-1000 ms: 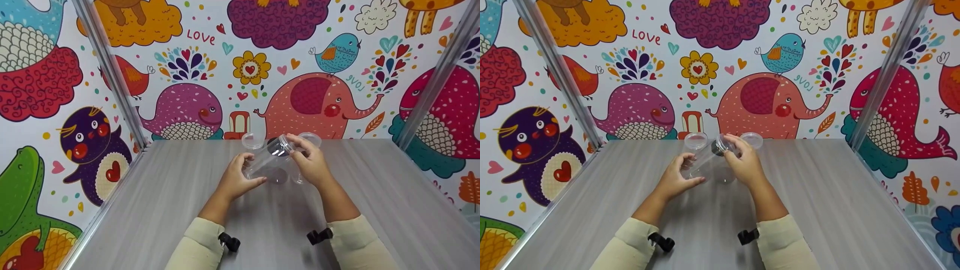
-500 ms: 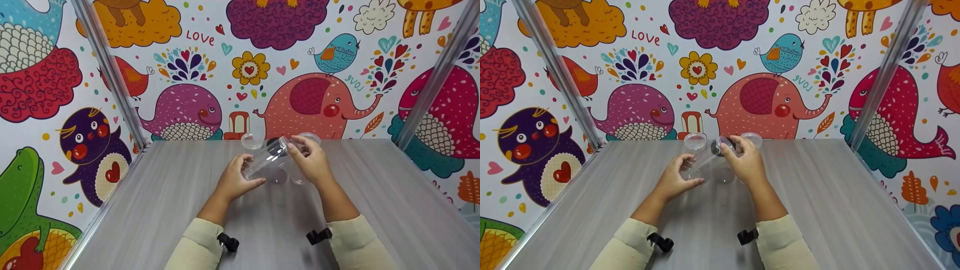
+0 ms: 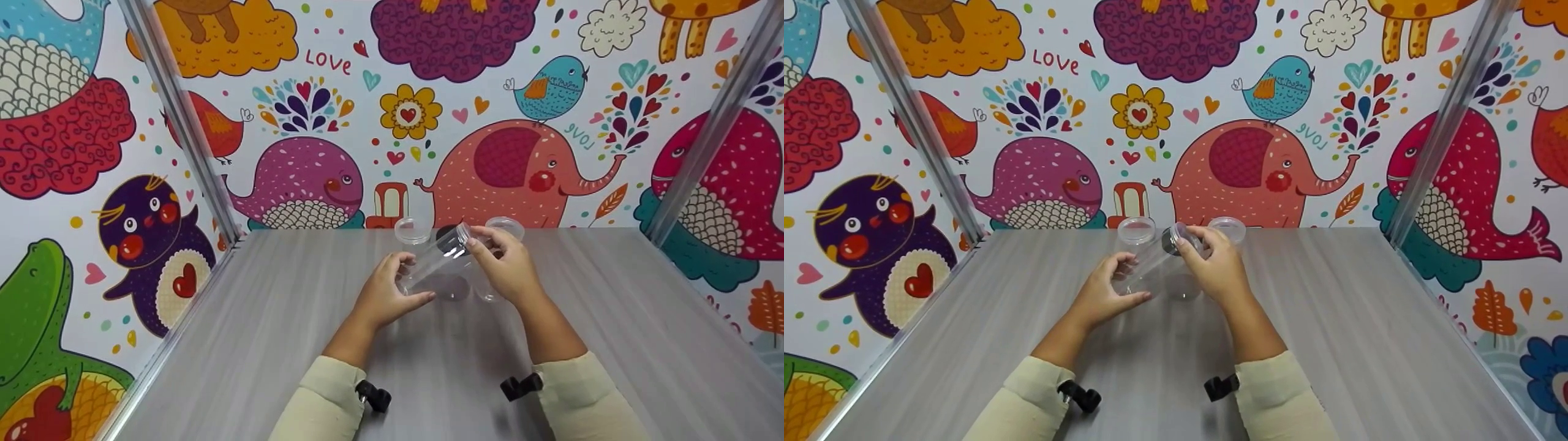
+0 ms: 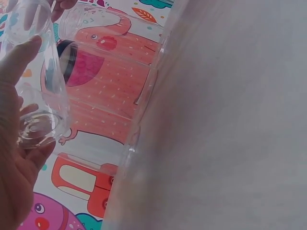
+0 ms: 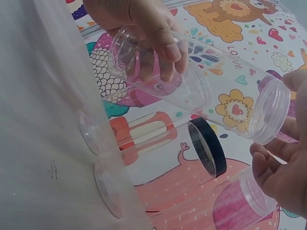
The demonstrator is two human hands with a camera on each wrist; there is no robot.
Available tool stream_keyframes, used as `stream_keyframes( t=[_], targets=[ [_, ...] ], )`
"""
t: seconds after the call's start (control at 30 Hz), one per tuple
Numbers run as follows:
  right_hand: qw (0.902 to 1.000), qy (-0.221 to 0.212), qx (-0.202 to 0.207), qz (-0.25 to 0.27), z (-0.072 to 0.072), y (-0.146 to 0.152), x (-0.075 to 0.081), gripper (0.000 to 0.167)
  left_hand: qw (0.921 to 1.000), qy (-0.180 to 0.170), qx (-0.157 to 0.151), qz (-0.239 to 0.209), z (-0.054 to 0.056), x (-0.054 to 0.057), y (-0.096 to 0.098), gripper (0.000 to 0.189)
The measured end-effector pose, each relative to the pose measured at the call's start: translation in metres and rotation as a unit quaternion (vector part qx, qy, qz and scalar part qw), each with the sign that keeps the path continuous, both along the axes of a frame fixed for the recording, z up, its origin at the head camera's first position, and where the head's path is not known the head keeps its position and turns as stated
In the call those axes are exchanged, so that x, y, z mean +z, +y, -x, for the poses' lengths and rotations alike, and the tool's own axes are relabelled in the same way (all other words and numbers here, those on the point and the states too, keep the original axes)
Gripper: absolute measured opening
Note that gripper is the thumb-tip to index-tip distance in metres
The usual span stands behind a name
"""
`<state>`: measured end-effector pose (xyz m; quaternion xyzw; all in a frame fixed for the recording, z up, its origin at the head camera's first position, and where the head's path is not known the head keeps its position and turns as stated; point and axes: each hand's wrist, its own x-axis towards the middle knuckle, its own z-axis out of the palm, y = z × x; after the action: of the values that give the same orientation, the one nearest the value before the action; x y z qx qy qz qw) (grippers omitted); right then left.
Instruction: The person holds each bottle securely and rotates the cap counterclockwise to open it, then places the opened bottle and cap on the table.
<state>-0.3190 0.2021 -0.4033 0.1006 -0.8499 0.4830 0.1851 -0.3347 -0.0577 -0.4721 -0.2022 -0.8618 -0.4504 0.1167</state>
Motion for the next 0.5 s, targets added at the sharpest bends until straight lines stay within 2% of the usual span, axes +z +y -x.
stream_keyframes(
  t=[0.17,0.5],
  targets=[
    [0.9992,0.008,0.027,0.027,-0.0011,0.0008,0.0007,0.037,1.0,-0.006,-0.003,0.003,-0.0002,0.0001,0.0006,0.087],
    [0.9955,0.022,0.071,0.059,-0.0015,0.002,0.0013,0.044,0.9997,-0.017,-0.014,0.005,-0.0012,0.0011,0.0008,0.087]
  ],
)
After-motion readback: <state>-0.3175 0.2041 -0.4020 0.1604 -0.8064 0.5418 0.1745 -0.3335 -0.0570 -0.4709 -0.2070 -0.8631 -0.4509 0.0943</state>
